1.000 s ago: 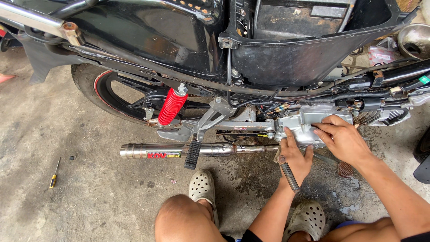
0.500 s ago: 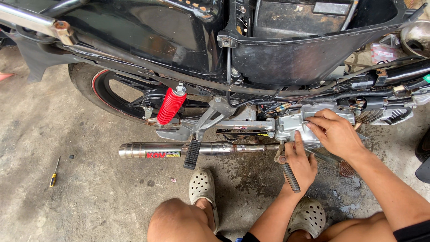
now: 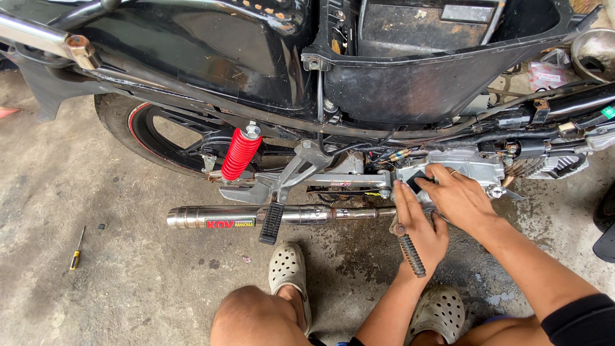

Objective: The person uses a socket wrench to tighten bolts on the motorcycle's engine casing. They work on the lower side of the engine, near the exhaust pipe and rear suspension, while sitting on the ground.

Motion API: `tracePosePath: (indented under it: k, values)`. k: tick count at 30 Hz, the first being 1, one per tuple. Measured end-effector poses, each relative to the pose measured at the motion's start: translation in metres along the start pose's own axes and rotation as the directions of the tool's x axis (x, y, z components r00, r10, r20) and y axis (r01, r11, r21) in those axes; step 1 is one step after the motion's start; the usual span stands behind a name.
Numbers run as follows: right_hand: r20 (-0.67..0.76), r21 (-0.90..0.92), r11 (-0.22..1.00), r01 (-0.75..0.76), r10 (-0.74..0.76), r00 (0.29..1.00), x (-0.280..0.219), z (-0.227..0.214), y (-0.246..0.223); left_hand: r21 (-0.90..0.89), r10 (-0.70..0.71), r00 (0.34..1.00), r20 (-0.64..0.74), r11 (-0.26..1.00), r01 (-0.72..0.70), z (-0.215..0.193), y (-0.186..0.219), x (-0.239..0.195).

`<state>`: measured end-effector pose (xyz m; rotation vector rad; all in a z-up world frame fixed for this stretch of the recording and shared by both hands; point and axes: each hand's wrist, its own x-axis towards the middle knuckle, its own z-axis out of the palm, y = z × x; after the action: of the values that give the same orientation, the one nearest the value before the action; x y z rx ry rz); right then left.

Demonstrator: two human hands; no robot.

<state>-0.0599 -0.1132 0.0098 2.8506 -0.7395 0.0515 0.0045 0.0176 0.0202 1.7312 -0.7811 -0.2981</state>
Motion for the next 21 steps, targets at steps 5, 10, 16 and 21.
tracePosePath:
  k: [5, 10, 16, 21]
  values:
    - [0.122, 0.21, 0.978, -0.014, -0.012, 0.992, 0.002, 0.015, 0.009, 0.271, 0.044, 0.97, 0.238, 0.956, -0.11, 0.013, -0.025, 0.0]
    - [0.119, 0.224, 0.974, -0.043, 0.017, 0.993, -0.006, 0.016, 0.014, 0.29, 0.05, 0.954, 0.294, 0.947, -0.139, 0.0, -0.005, 0.01]
    - [0.086, 0.46, 0.87, -0.176, 0.154, 0.984, -0.006, 0.017, 0.025, 0.316, -0.014, 0.936, 0.351, 0.943, -0.104, 0.017, -0.012, 0.004]
    - [0.089, 0.502, 0.846, -0.18, 0.156, 0.984, -0.01, 0.01, 0.033, 0.385, -0.156, 0.843, 0.515, 0.92, -0.065, 0.006, -0.007, 0.025]
